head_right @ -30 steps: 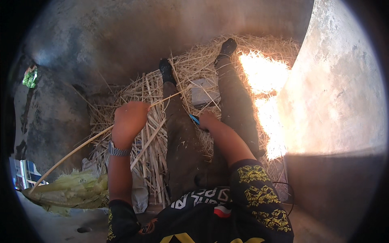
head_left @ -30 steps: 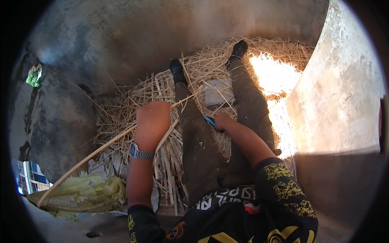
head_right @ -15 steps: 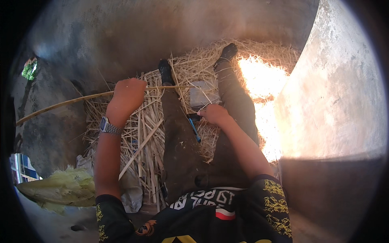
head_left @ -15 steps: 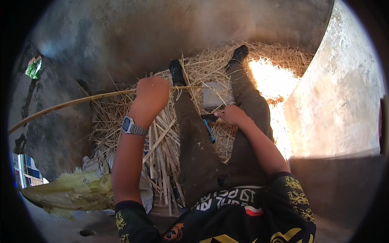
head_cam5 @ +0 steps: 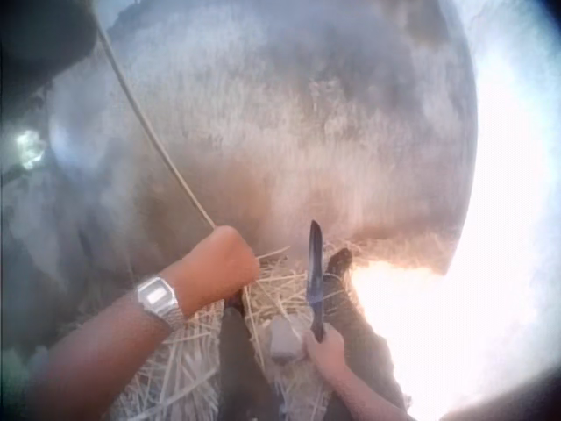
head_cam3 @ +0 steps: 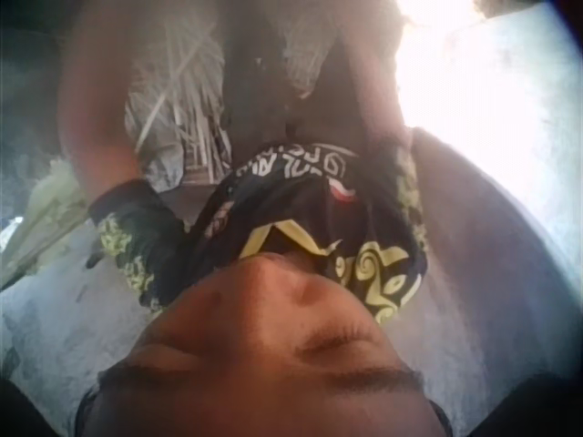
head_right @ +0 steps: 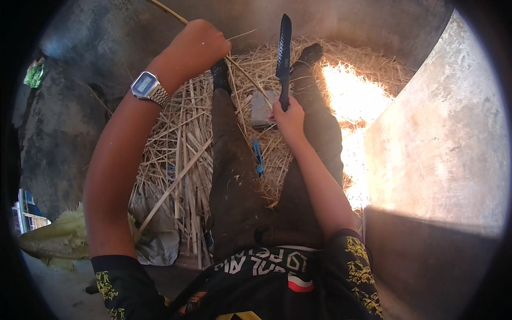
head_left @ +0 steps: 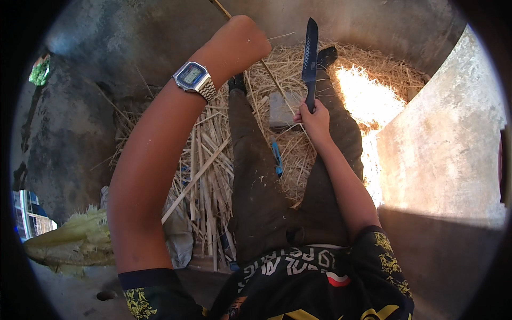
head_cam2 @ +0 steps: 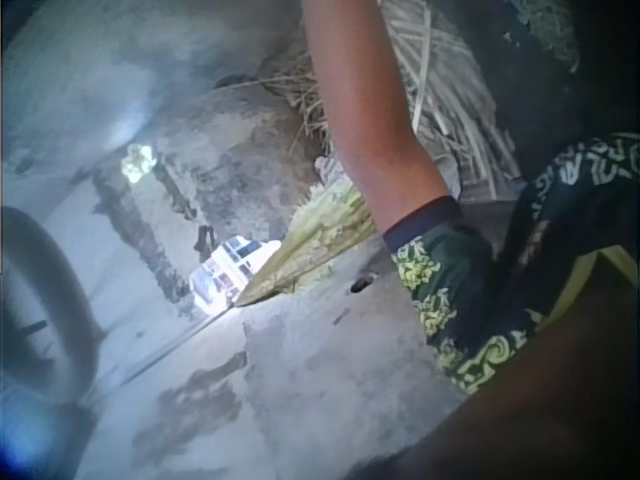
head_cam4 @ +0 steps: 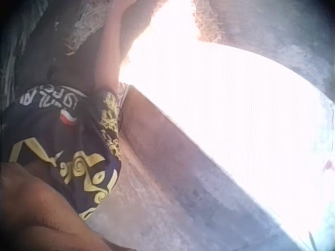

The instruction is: The person sits on a straw-covered floor and uses a blue utility knife to shave thin strips from a long bamboo stick. They hold the stick with their left hand and scrape the blade along its length to remove the outer layer, occasionally switching to a larger knife to continue the process.

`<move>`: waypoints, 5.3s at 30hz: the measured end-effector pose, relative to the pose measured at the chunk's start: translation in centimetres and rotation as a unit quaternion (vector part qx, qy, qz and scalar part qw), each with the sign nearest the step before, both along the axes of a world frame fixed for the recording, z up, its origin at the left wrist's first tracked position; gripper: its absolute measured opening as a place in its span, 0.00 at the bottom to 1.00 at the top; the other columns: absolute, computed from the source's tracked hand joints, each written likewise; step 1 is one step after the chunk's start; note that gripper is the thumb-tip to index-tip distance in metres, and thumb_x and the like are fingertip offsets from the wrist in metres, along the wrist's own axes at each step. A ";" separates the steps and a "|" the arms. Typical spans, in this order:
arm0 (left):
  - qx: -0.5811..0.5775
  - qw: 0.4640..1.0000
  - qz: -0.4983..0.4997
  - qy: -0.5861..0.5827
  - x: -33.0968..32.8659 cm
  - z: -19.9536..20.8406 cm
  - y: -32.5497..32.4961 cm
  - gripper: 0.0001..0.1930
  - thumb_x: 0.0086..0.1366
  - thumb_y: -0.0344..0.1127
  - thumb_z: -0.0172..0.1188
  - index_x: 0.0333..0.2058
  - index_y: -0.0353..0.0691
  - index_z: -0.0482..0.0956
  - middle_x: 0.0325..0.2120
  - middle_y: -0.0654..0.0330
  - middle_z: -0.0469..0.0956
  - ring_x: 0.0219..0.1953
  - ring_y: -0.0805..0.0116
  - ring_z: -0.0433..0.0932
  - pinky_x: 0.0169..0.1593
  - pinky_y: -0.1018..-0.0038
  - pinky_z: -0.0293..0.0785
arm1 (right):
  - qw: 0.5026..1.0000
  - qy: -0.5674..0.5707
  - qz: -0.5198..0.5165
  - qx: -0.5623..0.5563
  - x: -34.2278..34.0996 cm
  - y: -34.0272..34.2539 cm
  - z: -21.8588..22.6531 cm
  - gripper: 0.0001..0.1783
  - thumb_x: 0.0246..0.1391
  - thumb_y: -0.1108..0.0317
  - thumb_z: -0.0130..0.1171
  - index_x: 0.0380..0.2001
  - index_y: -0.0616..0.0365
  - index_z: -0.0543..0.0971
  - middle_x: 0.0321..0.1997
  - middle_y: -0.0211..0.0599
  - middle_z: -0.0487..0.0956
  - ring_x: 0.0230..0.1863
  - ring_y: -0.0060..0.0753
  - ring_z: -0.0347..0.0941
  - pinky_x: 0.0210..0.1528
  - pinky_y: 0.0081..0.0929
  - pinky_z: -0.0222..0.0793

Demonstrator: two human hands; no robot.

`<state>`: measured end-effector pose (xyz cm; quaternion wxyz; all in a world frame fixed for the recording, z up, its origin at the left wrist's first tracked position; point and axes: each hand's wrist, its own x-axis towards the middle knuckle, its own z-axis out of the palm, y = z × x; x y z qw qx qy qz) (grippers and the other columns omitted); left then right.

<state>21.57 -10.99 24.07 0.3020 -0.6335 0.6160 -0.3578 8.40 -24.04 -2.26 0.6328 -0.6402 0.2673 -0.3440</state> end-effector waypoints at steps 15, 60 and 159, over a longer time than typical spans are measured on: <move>-0.015 0.998 -0.002 0.060 3.2 -0.6 1.3 0.07 0.61 0.40 0.68 0.27 0.47 0.84 0.22 0.61 0.82 0.31 0.58 0.84 0.35 0.63 0.77 | 0.938 0.274 0.074 -0.197 0.8 0.8 -5.1 0.28 0.69 0.47 0.51 0.37 0.68 0.78 0.27 0.60 0.81 0.34 0.65 0.80 0.37 0.52 0.74; -0.004 0.990 0.115 0.083 2.9 0.2 1.4 0.10 0.61 0.46 0.67 0.29 0.47 0.86 0.23 0.59 0.83 0.31 0.56 0.84 0.35 0.61 0.78 | 0.972 0.212 0.099 0.006 0.8 0.8 -5.8 0.28 0.66 0.43 0.56 0.35 0.63 0.75 0.22 0.44 0.77 0.23 0.39 0.75 0.31 0.39 0.72; 0.049 0.972 0.218 0.066 4.0 1.6 0.3 0.17 0.59 0.54 0.65 0.27 0.47 0.88 0.26 0.57 0.85 0.32 0.54 0.85 0.34 0.60 0.78 | 0.947 0.305 0.066 -0.076 2.0 1.2 -10.7 0.39 0.67 0.37 0.48 0.30 0.71 0.81 0.30 0.59 0.83 0.33 0.61 0.80 0.41 0.49 0.72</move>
